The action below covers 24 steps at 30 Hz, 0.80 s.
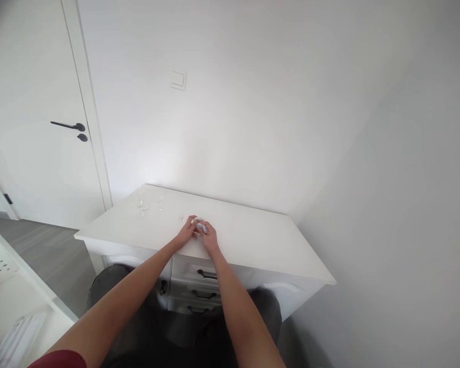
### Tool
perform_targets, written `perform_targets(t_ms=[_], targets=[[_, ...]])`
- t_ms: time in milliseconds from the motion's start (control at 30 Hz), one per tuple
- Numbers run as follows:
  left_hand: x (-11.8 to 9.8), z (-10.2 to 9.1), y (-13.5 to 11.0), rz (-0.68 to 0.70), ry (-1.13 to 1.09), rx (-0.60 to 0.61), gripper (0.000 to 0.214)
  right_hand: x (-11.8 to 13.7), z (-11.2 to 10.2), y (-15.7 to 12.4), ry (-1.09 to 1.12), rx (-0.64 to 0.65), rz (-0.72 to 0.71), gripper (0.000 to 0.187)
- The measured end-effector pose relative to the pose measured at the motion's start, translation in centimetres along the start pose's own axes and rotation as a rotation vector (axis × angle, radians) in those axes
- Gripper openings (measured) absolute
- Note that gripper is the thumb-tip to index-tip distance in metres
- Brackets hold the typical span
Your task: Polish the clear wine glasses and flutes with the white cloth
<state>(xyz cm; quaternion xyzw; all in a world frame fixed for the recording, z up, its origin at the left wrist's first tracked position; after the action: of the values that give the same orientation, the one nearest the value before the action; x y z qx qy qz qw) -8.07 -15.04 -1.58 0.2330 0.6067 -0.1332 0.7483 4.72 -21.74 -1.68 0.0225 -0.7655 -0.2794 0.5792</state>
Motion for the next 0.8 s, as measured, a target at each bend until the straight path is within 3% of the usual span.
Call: perform_targets(t_ms=[533, 800], targets=[[-0.63, -0.12, -0.31, 0.064, -0.088, 0.095, 0.041, -0.60, -0.26, 0.11, 0.048, 0.017, 0.074, 0.031], [0.35, -0.26, 0.37, -0.014, -0.096, 0.011, 0.038, -0.99, -0.14, -0.02, 0.064, 0.054, 0.070, 0.028]])
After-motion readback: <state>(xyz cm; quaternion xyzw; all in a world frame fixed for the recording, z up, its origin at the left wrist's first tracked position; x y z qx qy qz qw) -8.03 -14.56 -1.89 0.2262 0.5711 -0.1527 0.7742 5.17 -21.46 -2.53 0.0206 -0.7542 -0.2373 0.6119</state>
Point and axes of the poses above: each hand's wrist, its own y-axis towards the middle knuckle, its own z-axis out of the palm, x = y × z, the point moved 2 cm from there along y, towards the middle knuckle, and after that the axes turned 5 degrees about -x, right-handed, at the moved point
